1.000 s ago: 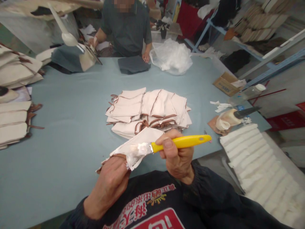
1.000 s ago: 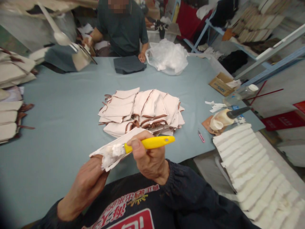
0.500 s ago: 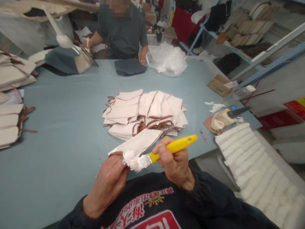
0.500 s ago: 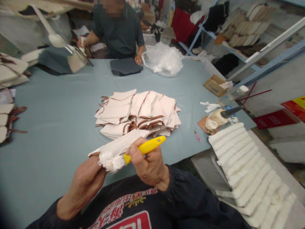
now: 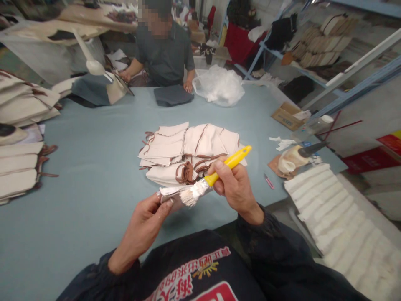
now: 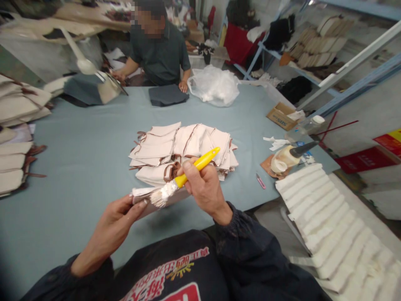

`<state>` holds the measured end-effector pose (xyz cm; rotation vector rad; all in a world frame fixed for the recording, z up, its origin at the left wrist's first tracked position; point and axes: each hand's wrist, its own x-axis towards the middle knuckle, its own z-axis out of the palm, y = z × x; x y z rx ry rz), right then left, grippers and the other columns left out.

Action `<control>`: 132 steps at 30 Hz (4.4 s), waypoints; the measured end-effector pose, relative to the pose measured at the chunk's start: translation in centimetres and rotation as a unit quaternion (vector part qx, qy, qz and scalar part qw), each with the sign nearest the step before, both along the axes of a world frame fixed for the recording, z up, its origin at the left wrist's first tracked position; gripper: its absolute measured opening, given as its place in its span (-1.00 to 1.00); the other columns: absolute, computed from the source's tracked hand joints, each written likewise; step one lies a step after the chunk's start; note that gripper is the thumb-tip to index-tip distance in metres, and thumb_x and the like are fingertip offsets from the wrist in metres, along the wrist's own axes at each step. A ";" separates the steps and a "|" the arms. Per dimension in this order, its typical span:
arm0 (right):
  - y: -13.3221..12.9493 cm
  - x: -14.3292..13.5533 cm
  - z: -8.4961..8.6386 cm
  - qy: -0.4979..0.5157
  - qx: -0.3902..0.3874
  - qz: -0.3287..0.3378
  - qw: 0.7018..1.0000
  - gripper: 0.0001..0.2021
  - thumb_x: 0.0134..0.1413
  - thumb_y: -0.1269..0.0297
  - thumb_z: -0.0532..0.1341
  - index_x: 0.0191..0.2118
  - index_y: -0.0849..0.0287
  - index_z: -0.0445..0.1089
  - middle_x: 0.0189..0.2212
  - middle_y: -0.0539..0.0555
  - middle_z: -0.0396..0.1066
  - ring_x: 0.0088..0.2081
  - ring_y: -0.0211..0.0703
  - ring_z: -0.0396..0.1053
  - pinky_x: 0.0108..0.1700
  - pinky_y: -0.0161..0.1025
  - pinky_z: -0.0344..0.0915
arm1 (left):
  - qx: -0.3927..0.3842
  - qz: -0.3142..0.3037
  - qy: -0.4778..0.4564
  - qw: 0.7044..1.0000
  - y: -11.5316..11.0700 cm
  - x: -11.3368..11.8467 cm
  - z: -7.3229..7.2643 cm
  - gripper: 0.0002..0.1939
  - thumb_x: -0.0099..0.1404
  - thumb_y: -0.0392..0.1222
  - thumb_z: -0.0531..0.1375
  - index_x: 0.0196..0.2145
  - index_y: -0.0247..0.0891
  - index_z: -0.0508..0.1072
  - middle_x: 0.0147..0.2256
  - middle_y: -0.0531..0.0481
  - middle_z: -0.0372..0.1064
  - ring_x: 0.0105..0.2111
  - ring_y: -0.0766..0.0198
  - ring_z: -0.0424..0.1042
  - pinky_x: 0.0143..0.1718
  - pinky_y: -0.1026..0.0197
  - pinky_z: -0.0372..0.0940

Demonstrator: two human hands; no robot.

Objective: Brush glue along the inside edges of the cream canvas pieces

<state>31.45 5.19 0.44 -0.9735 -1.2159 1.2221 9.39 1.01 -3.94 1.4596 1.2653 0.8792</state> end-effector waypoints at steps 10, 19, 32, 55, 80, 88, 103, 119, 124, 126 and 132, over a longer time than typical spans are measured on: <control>-1.2 -1.9 0.5 -0.116 0.212 -0.032 0.970 -0.82 0.32 0.18 0.19 -0.30 0.11 0.44 -0.51 -0.04 0.42 -0.52 -0.29 0.36 -0.49 -0.31 0.38 | -0.173 -0.070 -0.196 0.963 0.0 0.0 2.7 -0.63 0.28 0.03 0.32 -0.06 -0.26 0.60 -0.26 -0.09 0.58 -0.31 0.19 0.44 -0.21 0.20 0.35; -3.0 -2.0 -0.4 -0.118 0.261 -0.139 0.948 -0.86 0.36 0.22 0.15 -0.23 0.06 0.42 -0.52 -0.06 0.37 -0.52 -0.27 0.38 -0.42 -0.26 0.45 | -0.184 -0.051 -0.223 0.956 -1.1 0.3 2.9 -0.68 0.22 -0.05 0.34 -0.12 -0.28 0.58 -0.44 0.01 0.45 -0.43 0.27 0.32 -0.34 0.25 0.27; -4.1 -3.0 -1.0 -0.139 0.268 -0.118 0.946 -0.85 0.36 0.22 0.14 -0.25 0.06 0.41 -0.57 -0.09 0.31 -0.58 -0.29 0.32 -0.44 -0.28 0.43 | -0.178 -0.025 -0.221 0.959 -2.2 -0.1 2.8 -0.69 0.16 -0.03 0.38 -0.22 -0.31 0.59 -0.51 0.09 0.33 -0.56 0.41 0.07 -0.55 0.33 0.02; -4.6 2.1 -0.4 -0.346 0.510 -0.018 0.788 -0.89 0.34 0.25 0.21 -0.12 0.10 0.46 -0.48 0.00 0.49 -0.51 -0.23 0.41 -0.47 -0.27 0.34 | -0.258 0.077 -0.283 0.921 -3.0 -0.1 3.9 -0.63 -0.06 -0.10 0.49 -0.28 -0.27 0.61 -0.40 -0.04 0.58 -0.43 0.22 0.49 -0.47 0.32 0.36; -5.8 0.0 -0.8 -0.363 0.218 -0.086 0.902 -0.80 0.27 0.33 0.15 -0.42 0.12 0.36 -0.63 -0.11 0.35 -0.63 -0.35 0.24 -0.57 -0.35 0.16 | 0.447 -0.086 0.267 0.849 -3.9 1.7 -3.2 -0.72 0.37 -0.47 0.08 -0.46 -0.22 0.40 -0.54 -0.03 0.39 -0.48 0.21 0.38 -0.39 0.20 0.25; -5.7 0.0 -0.8 -0.378 0.172 -0.019 0.910 -0.74 0.26 0.34 0.10 -0.50 0.09 0.22 -0.67 -0.15 0.16 -0.65 -0.34 0.11 -0.56 -0.31 0.07 | 0.435 -0.097 0.252 0.859 -4.0 2.9 -4.2 -0.73 0.37 -0.47 0.09 -0.45 -0.24 0.39 -0.52 -0.04 0.40 -0.44 0.19 0.40 -0.36 0.19 0.26; -6.6 1.6 -1.8 -0.166 0.126 -0.145 0.967 -0.79 0.36 0.22 0.14 -0.31 0.12 0.43 -0.69 -0.14 0.28 -0.71 -0.33 0.21 -0.66 -0.38 0.22 | 0.389 -0.051 0.210 0.896 -4.1 2.0 -4.4 -0.71 0.33 -0.50 0.09 -0.48 -0.19 0.35 -0.54 0.02 0.36 -0.49 0.23 0.31 -0.38 0.19 0.23; 0.8 -8.7 -12.3 -0.267 0.310 -0.039 0.912 -0.78 0.39 0.26 0.11 -0.11 0.20 0.48 -0.33 0.14 0.60 -0.37 -0.18 0.57 -0.27 -0.29 0.46 | -0.018 0.083 -0.002 0.996 -2.9 -9.4 -1.5 -0.82 0.26 -0.11 0.21 -0.36 -0.21 0.57 -0.46 0.02 0.47 -0.41 0.18 0.40 -0.31 0.21 0.30; 3.0 -14.6 -11.2 -0.244 0.294 -0.041 0.923 -0.73 0.43 0.18 0.06 -0.09 0.18 0.47 -0.36 0.08 0.55 -0.38 -0.21 0.53 -0.22 -0.29 0.43 | -0.019 0.093 0.031 0.995 -0.1 -15.6 0.2 -0.78 0.17 -0.03 0.26 -0.38 -0.23 0.57 -0.48 0.02 0.45 -0.42 0.17 0.37 -0.37 0.22 0.31; 3.0 -16.2 -10.3 -0.213 0.285 -0.045 0.933 -0.73 0.43 0.15 0.06 -0.06 0.16 0.45 -0.40 0.04 0.52 -0.43 -0.23 0.49 -0.28 -0.30 0.41 | 0.033 0.107 0.087 0.990 -0.3 -17.0 1.8 -0.79 0.21 -0.05 0.22 -0.40 -0.22 0.55 -0.42 0.02 0.48 -0.34 0.16 0.40 -0.25 0.22 0.35; 0.4 -17.8 -9.8 -0.117 0.211 -0.037 0.970 -0.74 0.45 0.12 0.05 -0.03 0.12 0.39 -0.46 -0.04 0.46 -0.61 -0.33 0.24 -0.47 -0.32 0.29 | -0.039 0.080 0.086 0.992 -6.3 -19.4 -0.5 -0.72 0.22 -0.09 0.19 -0.17 -0.21 0.59 -0.12 -0.05 0.58 -0.07 0.05 0.47 0.14 0.08 0.29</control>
